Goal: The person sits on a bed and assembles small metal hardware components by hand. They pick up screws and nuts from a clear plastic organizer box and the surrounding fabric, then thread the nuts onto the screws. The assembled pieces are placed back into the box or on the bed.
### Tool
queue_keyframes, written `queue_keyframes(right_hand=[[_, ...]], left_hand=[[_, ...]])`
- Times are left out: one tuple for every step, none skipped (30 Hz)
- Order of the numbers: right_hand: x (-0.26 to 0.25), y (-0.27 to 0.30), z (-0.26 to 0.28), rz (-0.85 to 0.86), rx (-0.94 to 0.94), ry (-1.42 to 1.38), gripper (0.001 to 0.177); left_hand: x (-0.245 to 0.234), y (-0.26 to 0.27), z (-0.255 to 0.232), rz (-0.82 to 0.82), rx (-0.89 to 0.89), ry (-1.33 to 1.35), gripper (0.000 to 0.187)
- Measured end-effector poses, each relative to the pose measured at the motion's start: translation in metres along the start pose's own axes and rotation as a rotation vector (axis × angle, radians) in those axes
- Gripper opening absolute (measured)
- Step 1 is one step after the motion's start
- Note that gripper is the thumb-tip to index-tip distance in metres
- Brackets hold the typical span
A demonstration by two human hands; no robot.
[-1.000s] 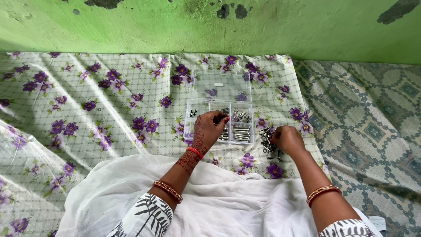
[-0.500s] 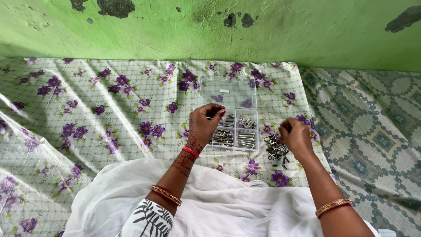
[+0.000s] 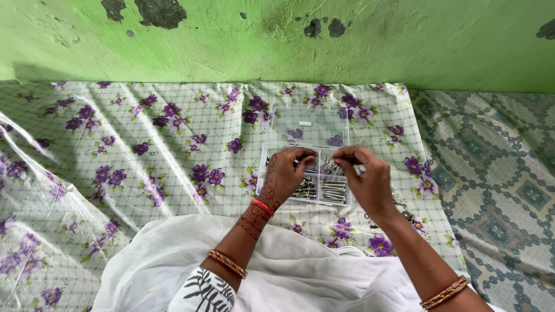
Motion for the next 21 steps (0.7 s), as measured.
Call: queue_keyframes(right_hand=[[-0.003, 0.000, -0.001, -0.018, -0.012, 0.007, 0.012], [-0.008, 0.001, -0.002, -0.036, -0.023, 0.018, 0.012], [-0.012, 0.001, -0.002, -0.055, -0.035, 0.028, 0.012], [-0.014, 0.001, -0.002, -0.047, -0.040, 0.045, 0.013], [-0.016, 0.000, -0.003, -0.039, -0.045, 0.061, 0.013], [-0.018, 0.001, -0.004, -0.031, -0.049, 0.077, 0.014], [-0.020, 0.001, -0.005, -0.031, -0.049, 0.079, 0.014], [-0.021, 0.000, -0.006, -0.032, -0.049, 0.078, 0.014], [-0.022, 0.000, -0.006, -0.033, -0.049, 0.076, 0.014], [-0.022, -0.001, -0.007, -0.030, -0.038, 0.072, 0.013], [-0.022, -0.001, -0.008, -0.026, -0.027, 0.067, 0.013], [-0.022, -0.002, -0.008, -0.023, -0.017, 0.064, 0.013], [-0.022, -0.002, -0.009, -0.022, -0.019, 0.066, 0.013], [-0.022, -0.003, -0.009, -0.021, -0.023, 0.068, 0.013], [-0.021, -0.003, -0.008, -0.019, -0.026, 0.070, 0.013], [-0.021, -0.003, -0.008, -0.014, -0.032, 0.075, 0.013], [-0.021, -0.003, -0.007, -0.009, -0.037, 0.080, 0.013], [-0.020, -0.003, -0.007, -0.003, -0.042, 0.085, 0.013], [-0.020, -0.003, -0.006, 0.002, -0.042, 0.085, 0.013], [-0.020, -0.003, -0.005, 0.007, -0.043, 0.084, 0.013], [-0.019, -0.003, -0.005, 0.012, -0.043, 0.084, 0.013]], left_hand=[[-0.002, 0.001, 0.008, -0.025, -0.027, -0.216, 0.017], [-0.002, 0.003, 0.017, 0.012, -0.028, -0.300, 0.019], [-0.002, 0.007, 0.026, 0.049, -0.028, -0.384, 0.022], [0.002, 0.009, 0.033, 0.084, -0.027, -0.465, 0.024], [0.007, 0.011, 0.037, 0.105, -0.031, -0.504, 0.033], [0.012, 0.014, 0.041, 0.127, -0.035, -0.543, 0.042], [0.017, 0.016, 0.044, 0.150, -0.039, -0.582, 0.053], [0.020, 0.017, 0.045, 0.140, -0.016, -0.601, 0.058], [0.023, 0.016, 0.045, 0.130, 0.006, -0.621, 0.063], [0.024, 0.015, 0.045, 0.120, 0.029, -0.640, 0.069], [0.025, 0.016, 0.047, 0.159, -0.010, -0.639, 0.071], [0.025, 0.016, 0.049, 0.197, -0.048, -0.637, 0.073], [0.025, 0.017, 0.051, 0.235, -0.086, -0.634, 0.075], [0.025, 0.016, 0.050, 0.201, -0.055, -0.633, 0.077], [0.026, 0.016, 0.050, 0.167, -0.024, -0.632, 0.080], [0.025, 0.016, 0.050, 0.132, 0.006, -0.632, 0.082], [0.026, 0.016, 0.051, 0.137, -0.001, -0.632, 0.083], [0.026, 0.016, 0.051, 0.143, -0.009, -0.632, 0.084], [0.026, 0.016, 0.051, 0.148, -0.016, -0.632, 0.084], [0.025, 0.017, 0.050, 0.161, -0.026, -0.634, 0.084], [0.025, 0.017, 0.049, 0.175, -0.036, -0.636, 0.084]])
Point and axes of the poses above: each hand's wrist, its own y-axis away from the middle knuckle, its own x-axis out of the palm, z = x × y, the point moved 3 cm from there along -y, towards the middle knuckle, and after that the axes turned 9 degrees about z, right-handed, at the moved point
